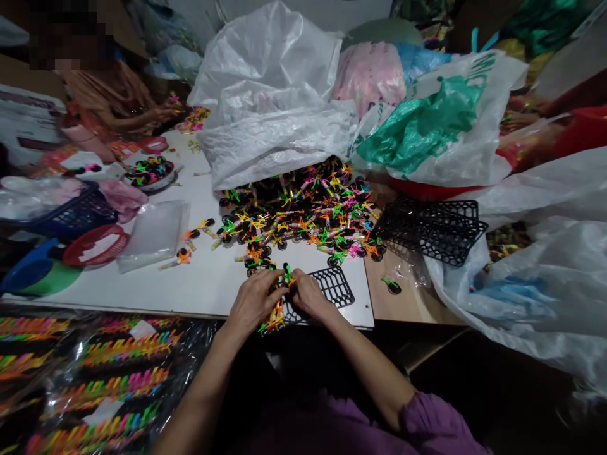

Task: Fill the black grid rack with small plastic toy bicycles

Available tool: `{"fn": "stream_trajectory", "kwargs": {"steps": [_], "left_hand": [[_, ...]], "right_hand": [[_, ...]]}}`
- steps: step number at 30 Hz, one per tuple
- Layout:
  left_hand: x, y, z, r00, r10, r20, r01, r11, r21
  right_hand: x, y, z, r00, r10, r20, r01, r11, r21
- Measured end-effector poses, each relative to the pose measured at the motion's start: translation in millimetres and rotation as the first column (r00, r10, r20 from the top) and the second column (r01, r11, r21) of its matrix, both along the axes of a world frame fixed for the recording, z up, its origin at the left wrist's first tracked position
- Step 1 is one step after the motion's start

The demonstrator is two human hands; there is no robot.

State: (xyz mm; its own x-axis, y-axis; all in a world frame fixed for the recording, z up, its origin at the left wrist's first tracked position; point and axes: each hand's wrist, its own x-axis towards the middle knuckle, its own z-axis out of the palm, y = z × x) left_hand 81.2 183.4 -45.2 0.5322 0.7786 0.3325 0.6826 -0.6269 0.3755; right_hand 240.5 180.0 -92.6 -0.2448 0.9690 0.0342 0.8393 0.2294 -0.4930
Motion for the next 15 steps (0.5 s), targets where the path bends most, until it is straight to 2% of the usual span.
{"fn": "stream_trajectory", "kwargs": {"steps": [5, 9, 11, 13, 15], "left_hand": [[8, -6, -3.6, 1.000, 0.030, 0.005, -0.031, 0.995, 0.091], [5, -17, -5.1, 1.000, 0.029, -0.003, -0.029, 0.992, 0.119], [-1, -26, -4.8, 1.000, 0.025, -0.005, -0.024, 0.996, 0.092], [-10, -36, -4.6, 1.000, 0.011, 0.010, -0.012, 0.998, 0.060], [-19, -43, -4.7, 0.999, -0.004, 0.034, 0.003, 0.999, 0.055]], "right_hand": [[-10, -2, 4.4, 0.990, 0.082, 0.117, -0.083, 0.997, 0.006], [-9, -7, 1.0, 0.990, 0.090, 0.105, -0.090, 0.996, -0.002], [0, -3, 4.5, 0.979, 0.204, 0.015, -0.203, 0.977, -0.073], [7, 10, 15.8, 0.931, 0.352, -0.095, -0.364, 0.918, -0.159], [0, 32, 32.5, 0.914, 0.393, -0.104, -0.404, 0.907, -0.118]]}}
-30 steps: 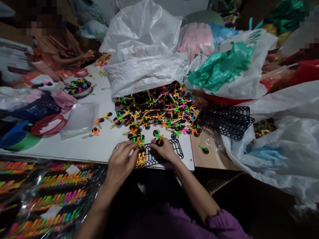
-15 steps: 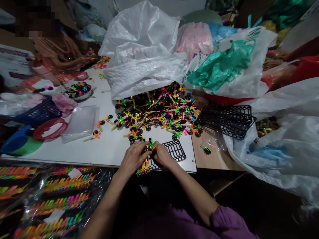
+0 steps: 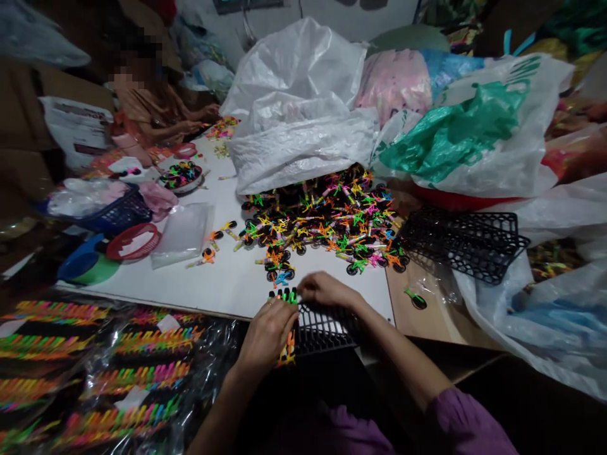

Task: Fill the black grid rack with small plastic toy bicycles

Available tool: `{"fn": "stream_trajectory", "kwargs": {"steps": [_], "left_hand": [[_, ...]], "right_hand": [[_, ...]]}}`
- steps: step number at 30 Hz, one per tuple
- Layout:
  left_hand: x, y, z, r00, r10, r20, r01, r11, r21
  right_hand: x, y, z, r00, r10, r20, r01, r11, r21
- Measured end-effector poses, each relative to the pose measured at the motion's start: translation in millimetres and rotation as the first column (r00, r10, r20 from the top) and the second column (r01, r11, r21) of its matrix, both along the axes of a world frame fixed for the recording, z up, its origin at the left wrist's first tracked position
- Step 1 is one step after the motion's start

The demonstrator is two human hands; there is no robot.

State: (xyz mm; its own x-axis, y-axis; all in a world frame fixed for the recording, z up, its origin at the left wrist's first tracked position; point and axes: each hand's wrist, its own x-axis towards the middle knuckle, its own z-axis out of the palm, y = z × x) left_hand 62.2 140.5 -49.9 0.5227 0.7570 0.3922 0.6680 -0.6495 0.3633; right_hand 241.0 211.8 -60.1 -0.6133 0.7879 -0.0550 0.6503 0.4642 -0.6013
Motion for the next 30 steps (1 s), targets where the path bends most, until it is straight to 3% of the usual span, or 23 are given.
{"fn": "stream_trajectory", "kwargs": {"steps": [2, 5, 7, 9, 11, 13, 15, 16, 17, 19, 21, 23, 25, 28, 29, 30], "left_hand": [[-7, -4, 0.1, 1.000, -0.007, 0.013, 0.007, 1.000, 0.016], [-13, -4, 1.1, 1.000, -0.011, 0.000, 0.011, 1.000, 0.021], [-14, -3, 1.6, 1.000, -0.021, -0.013, 0.021, 1.000, 0.019], [-16, -2, 1.1, 1.000, -0.025, -0.011, 0.025, 1.000, 0.016], [-19, -1, -0.5, 1.000, -0.020, 0.000, 0.020, 1.000, 0.013], [-23, 2, -2.5, 1.000, -0.011, 0.011, 0.011, 1.000, 0.013], [-27, 9, -3.9, 1.000, -0.005, 0.015, 0.004, 1.000, 0.020], [-28, 13, -4.2, 1.000, 0.001, 0.019, -0.002, 1.000, 0.026], [-29, 17, -4.1, 1.000, 0.006, 0.025, -0.007, 0.999, 0.033], [-28, 23, -2.9, 0.999, 0.009, 0.038, -0.010, 0.999, 0.043], [-23, 25, -1.4, 0.999, 0.005, 0.043, -0.008, 0.998, 0.054], [-18, 23, -0.6, 0.999, -0.003, 0.036, 0.001, 0.998, 0.061], [-14, 16, -0.8, 0.999, -0.012, 0.032, 0.010, 0.998, 0.065], [-11, 5, -1.3, 0.999, -0.018, 0.029, 0.016, 0.998, 0.057], [-10, 2, -1.0, 1.000, -0.016, 0.027, 0.014, 0.999, 0.051], [-9, 0, -0.4, 1.000, -0.013, 0.024, 0.012, 0.999, 0.043]], "right_hand": [[-25, 27, 15.6, 0.995, -0.094, 0.021, 0.086, 0.965, 0.246], [-82, 66, 24.9, 0.984, -0.101, 0.148, 0.005, 0.841, 0.541], [-112, 83, 19.4, 0.943, -0.105, 0.315, -0.099, 0.816, 0.569], [-122, 88, 8.1, 0.908, -0.103, 0.406, -0.162, 0.808, 0.567], [-106, 81, -2.1, 0.923, -0.085, 0.375, -0.181, 0.763, 0.620], [-71, 66, -4.5, 0.964, -0.043, 0.263, -0.157, 0.706, 0.690], [-29, 47, 1.5, 0.995, -0.049, 0.092, -0.032, 0.702, 0.712], [-8, 37, 5.6, 0.994, -0.100, -0.034, 0.095, 0.709, 0.699], [9, 27, 8.9, 0.968, -0.174, -0.179, 0.250, 0.707, 0.662], [36, 10, 9.3, 0.835, -0.326, -0.443, 0.532, 0.686, 0.497], [51, -6, -0.4, 0.702, -0.425, -0.571, 0.650, 0.711, 0.270], [61, -18, -14.5, 0.665, -0.516, -0.540, 0.647, 0.760, 0.071], [69, -29, -22.8, 0.677, -0.608, -0.415, 0.670, 0.743, 0.003], [71, -34, -12.8, 0.659, -0.705, -0.262, 0.752, 0.622, 0.217], [65, -31, -5.8, 0.669, -0.706, -0.231, 0.739, 0.600, 0.307], [55, -25, 1.0, 0.709, -0.679, -0.191, 0.691, 0.616, 0.378]]}}
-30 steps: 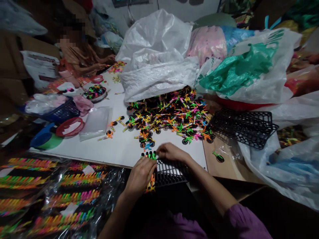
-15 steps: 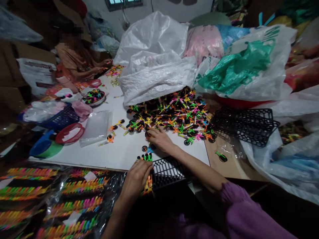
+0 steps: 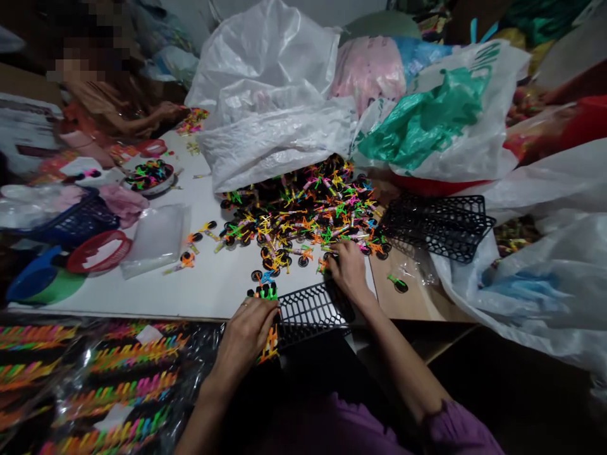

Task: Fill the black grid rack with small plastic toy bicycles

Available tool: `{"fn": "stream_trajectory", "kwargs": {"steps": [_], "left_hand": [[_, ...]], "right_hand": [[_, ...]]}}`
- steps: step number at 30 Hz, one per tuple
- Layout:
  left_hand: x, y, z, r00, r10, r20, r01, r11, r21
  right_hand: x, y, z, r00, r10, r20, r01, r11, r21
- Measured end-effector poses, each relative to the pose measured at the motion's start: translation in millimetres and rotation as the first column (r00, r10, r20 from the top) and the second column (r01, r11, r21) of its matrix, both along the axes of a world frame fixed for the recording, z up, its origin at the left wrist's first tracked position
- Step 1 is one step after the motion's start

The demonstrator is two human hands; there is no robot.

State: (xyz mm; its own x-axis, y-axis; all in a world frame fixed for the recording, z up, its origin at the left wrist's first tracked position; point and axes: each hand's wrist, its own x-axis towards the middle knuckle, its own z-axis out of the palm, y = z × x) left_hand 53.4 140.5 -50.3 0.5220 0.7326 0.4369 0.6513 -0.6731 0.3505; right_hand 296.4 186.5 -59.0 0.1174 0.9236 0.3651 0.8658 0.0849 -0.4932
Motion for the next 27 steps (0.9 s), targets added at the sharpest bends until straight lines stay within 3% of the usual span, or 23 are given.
{"fn": "stream_trajectory", "kwargs": {"steps": [2, 4, 6, 7, 10, 13, 16, 20, 23, 27], "left_hand": [[2, -3, 2.2, 1.000, 0.003, -0.012, -0.003, 1.000, -0.013], [3, -5, 5.3, 0.999, 0.005, -0.032, -0.006, 1.000, -0.019], [3, -6, 8.1, 0.999, 0.013, -0.048, -0.014, 1.000, -0.022], [3, -6, 8.9, 0.998, 0.018, -0.052, -0.019, 1.000, -0.025], [-1, -2, 7.8, 0.998, 0.023, -0.053, -0.025, 0.999, -0.032], [-8, 11, 2.9, 0.999, 0.014, -0.030, -0.013, 1.000, 0.010], [-13, 32, -2.7, 1.000, -0.011, 0.001, 0.011, 0.993, 0.116], [-17, 64, -6.3, 0.999, -0.031, -0.022, 0.035, 0.977, 0.209], [-18, 75, -7.4, 0.998, -0.052, -0.030, 0.057, 0.977, 0.205], [-13, 64, -8.0, 0.999, -0.046, -0.011, 0.047, 0.981, 0.187]], "right_hand": [[-29, 16, 8.1, 0.965, 0.217, 0.145, -0.216, 0.976, -0.025], [-63, 35, 5.4, 0.810, 0.512, 0.285, -0.512, 0.855, -0.081], [-88, 51, -5.7, 0.658, 0.646, 0.387, -0.662, 0.741, -0.110], [-94, 56, -12.5, 0.621, 0.664, 0.417, -0.689, 0.716, -0.114], [-84, 62, -29.1, 0.610, 0.653, 0.449, -0.684, 0.719, -0.118], [-50, 56, -30.4, 0.648, 0.630, 0.428, -0.658, 0.746, -0.104], [-20, 43, -19.4, 0.788, 0.541, 0.293, -0.555, 0.831, -0.041], [-1, 21, -2.9, 0.951, 0.283, 0.125, -0.286, 0.958, 0.007], [6, -5, 4.8, 0.974, 0.206, 0.092, -0.204, 0.979, -0.027], [24, -47, 4.9, 0.971, 0.219, -0.098, -0.228, 0.969, -0.093]]}}
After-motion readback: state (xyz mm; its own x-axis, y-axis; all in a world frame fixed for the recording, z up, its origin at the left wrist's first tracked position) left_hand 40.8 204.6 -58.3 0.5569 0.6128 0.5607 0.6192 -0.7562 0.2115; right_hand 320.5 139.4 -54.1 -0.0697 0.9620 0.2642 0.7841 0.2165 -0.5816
